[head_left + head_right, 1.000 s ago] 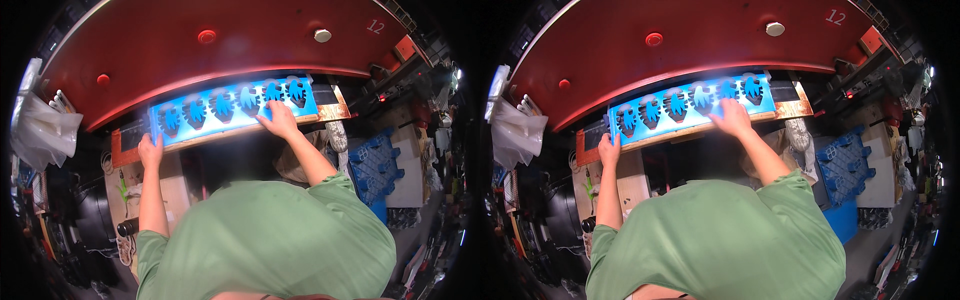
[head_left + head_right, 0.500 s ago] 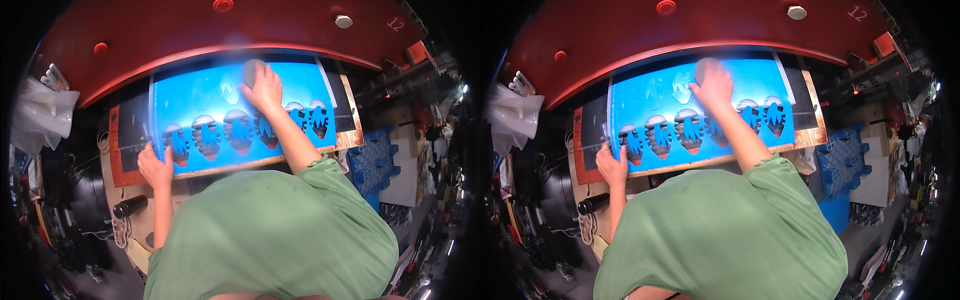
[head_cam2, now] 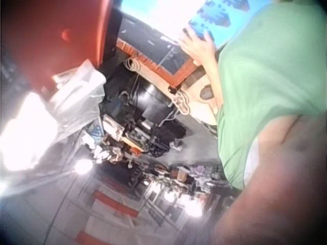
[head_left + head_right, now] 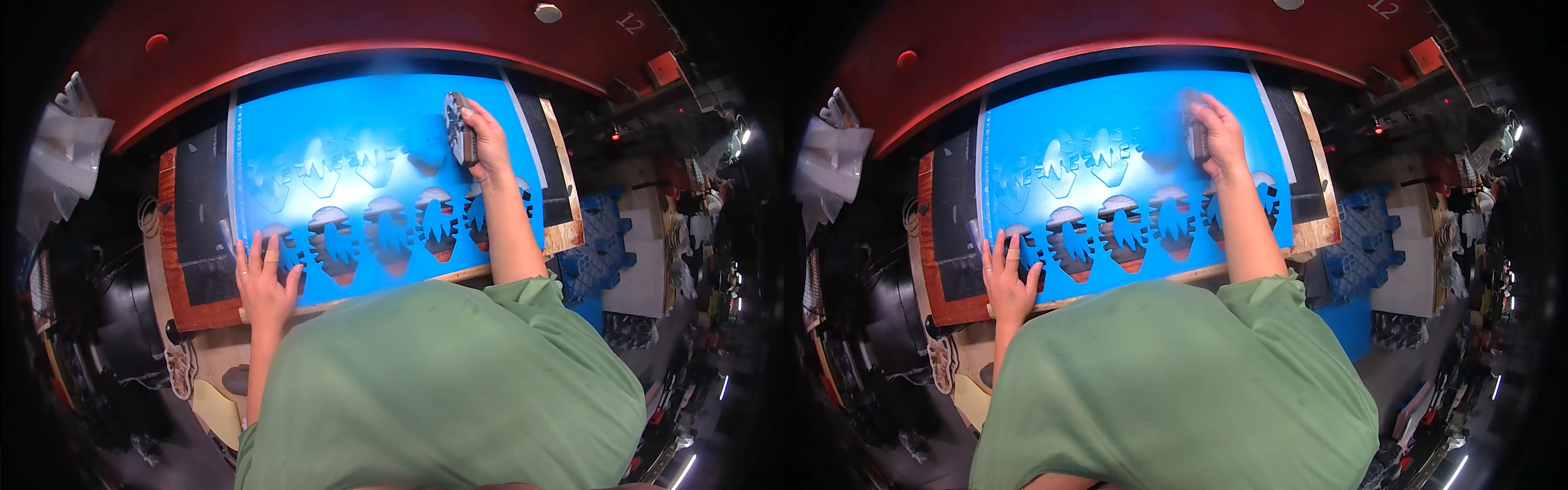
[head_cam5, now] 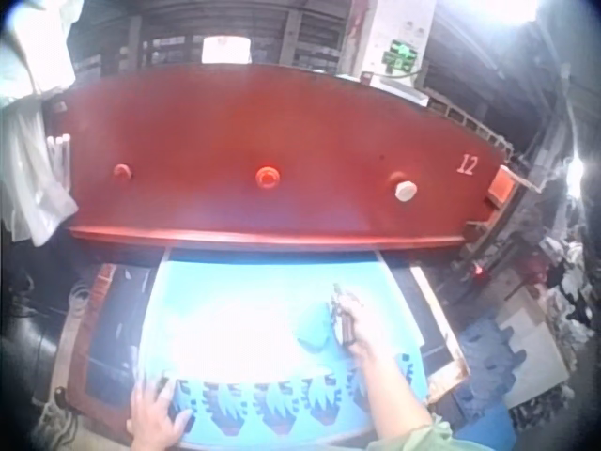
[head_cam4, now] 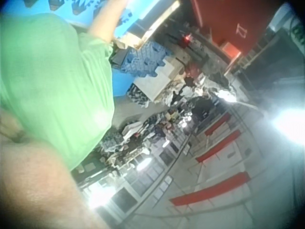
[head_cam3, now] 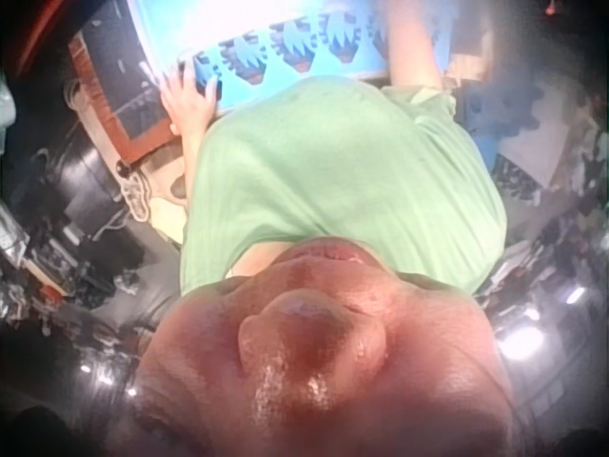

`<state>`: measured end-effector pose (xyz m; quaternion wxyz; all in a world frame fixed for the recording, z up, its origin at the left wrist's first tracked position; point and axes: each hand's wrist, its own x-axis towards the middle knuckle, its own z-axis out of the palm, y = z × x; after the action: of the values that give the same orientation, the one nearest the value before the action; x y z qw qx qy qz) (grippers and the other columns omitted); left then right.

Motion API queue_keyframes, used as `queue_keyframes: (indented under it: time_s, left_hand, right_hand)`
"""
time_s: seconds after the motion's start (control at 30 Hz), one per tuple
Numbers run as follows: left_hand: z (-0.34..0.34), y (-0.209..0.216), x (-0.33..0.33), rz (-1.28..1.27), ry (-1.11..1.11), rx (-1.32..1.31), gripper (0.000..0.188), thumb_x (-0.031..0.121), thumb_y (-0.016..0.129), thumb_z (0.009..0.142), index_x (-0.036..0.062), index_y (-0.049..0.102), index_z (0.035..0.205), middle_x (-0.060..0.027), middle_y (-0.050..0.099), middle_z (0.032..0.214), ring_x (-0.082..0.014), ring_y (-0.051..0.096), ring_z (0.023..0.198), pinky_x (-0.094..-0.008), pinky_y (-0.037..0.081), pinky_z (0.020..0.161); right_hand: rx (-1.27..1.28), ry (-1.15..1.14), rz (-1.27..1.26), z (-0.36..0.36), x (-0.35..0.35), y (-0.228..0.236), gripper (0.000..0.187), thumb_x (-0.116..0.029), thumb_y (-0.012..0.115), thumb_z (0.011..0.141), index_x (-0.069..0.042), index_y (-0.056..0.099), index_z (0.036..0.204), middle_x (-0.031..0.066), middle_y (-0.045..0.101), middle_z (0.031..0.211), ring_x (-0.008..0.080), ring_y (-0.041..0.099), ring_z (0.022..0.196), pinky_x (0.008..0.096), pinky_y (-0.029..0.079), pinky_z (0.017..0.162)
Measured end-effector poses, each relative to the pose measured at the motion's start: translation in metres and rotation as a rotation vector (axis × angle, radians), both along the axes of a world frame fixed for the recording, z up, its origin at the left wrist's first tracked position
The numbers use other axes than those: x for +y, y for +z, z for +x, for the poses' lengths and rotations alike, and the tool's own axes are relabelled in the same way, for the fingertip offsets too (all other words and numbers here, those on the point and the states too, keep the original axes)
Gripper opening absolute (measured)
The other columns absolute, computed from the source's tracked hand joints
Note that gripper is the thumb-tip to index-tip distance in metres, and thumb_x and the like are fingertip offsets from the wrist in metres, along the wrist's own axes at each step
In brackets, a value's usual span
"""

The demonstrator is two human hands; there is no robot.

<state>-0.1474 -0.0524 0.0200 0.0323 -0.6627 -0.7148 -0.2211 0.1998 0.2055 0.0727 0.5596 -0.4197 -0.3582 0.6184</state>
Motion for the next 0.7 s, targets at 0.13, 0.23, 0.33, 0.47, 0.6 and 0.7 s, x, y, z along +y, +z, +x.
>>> queue_keyframes:
  time_s: [0.13, 0.23, 0.33, 0.47, 0.6, 0.7]
  left_hand:
    - [0.003, 0.000, 0.002, -0.010, 0.003, -0.009, 0.068, 0.034, 0.077, 0.079, 0.0173, 0.055, 0.140, -0.0090, 0.042, 0.152, -0.0423, 0.032, 0.141, -0.0531, 0.034, 0.109]
    - [0.004, 0.001, 0.002, -0.010, 0.000, -0.022, 0.068, 0.034, 0.077, 0.079, 0.0173, 0.055, 0.140, -0.0088, 0.041, 0.152, -0.0424, 0.032, 0.141, -0.0529, 0.034, 0.109]
    - [0.001, 0.000, 0.003, -0.018, 0.010, -0.019, 0.068, 0.034, 0.077, 0.079, 0.0173, 0.055, 0.140, -0.0086, 0.041, 0.152, -0.0426, 0.032, 0.141, -0.0525, 0.034, 0.109]
    - [-0.002, -0.003, 0.006, 0.001, -0.005, -0.021, 0.068, 0.034, 0.077, 0.079, 0.0174, 0.055, 0.141, -0.0083, 0.041, 0.152, -0.0424, 0.032, 0.141, -0.0522, 0.034, 0.110]
    - [-0.002, -0.001, 0.008, -0.002, -0.024, -0.010, 0.068, 0.035, 0.077, 0.079, 0.0177, 0.054, 0.141, -0.0082, 0.041, 0.152, -0.0418, 0.032, 0.141, -0.0520, 0.034, 0.110]
    - [-0.004, 0.001, 0.009, -0.008, -0.022, 0.005, 0.068, 0.036, 0.076, 0.079, 0.0170, 0.054, 0.141, -0.0089, 0.042, 0.152, -0.0418, 0.032, 0.141, -0.0518, 0.033, 0.111]
  right_hand:
    - [0.288, -0.082, -0.042, 0.022, -0.002, -0.001, 0.041, -0.021, 0.066, 0.092, 0.003, 0.056, 0.124, 0.0100, 0.068, 0.098, 0.0193, 0.070, 0.084, 0.0337, 0.060, 0.069]
    - [-0.255, -0.153, 0.127, 0.024, -0.004, 0.001, 0.047, -0.018, 0.071, 0.086, 0.002, 0.058, 0.127, 0.0127, 0.069, 0.105, 0.0200, 0.069, 0.092, 0.0346, 0.059, 0.077]
    - [-0.993, -0.167, 0.323, 0.015, -0.002, -0.002, 0.058, -0.027, 0.080, 0.077, -0.003, 0.063, 0.128, 0.0177, 0.064, 0.125, 0.0252, 0.064, 0.109, 0.0365, 0.052, 0.090]
    - [-1.523, -0.135, 0.433, 0.002, 0.001, -0.011, 0.057, -0.031, 0.078, 0.073, -0.006, 0.067, 0.123, 0.0159, 0.059, 0.137, 0.0319, 0.061, 0.116, 0.0393, 0.046, 0.101]
    - [-1.638, -0.159, 0.442, 0.002, -0.006, -0.017, 0.055, -0.032, 0.077, 0.072, -0.008, 0.069, 0.121, 0.0125, 0.059, 0.137, 0.0308, 0.058, 0.120, 0.0395, 0.040, 0.105]
    - [-1.633, -0.151, 0.445, 0.004, -0.005, -0.017, 0.055, -0.033, 0.077, 0.074, -0.008, 0.068, 0.122, 0.0131, 0.059, 0.137, 0.0313, 0.057, 0.120, 0.0397, 0.041, 0.105]
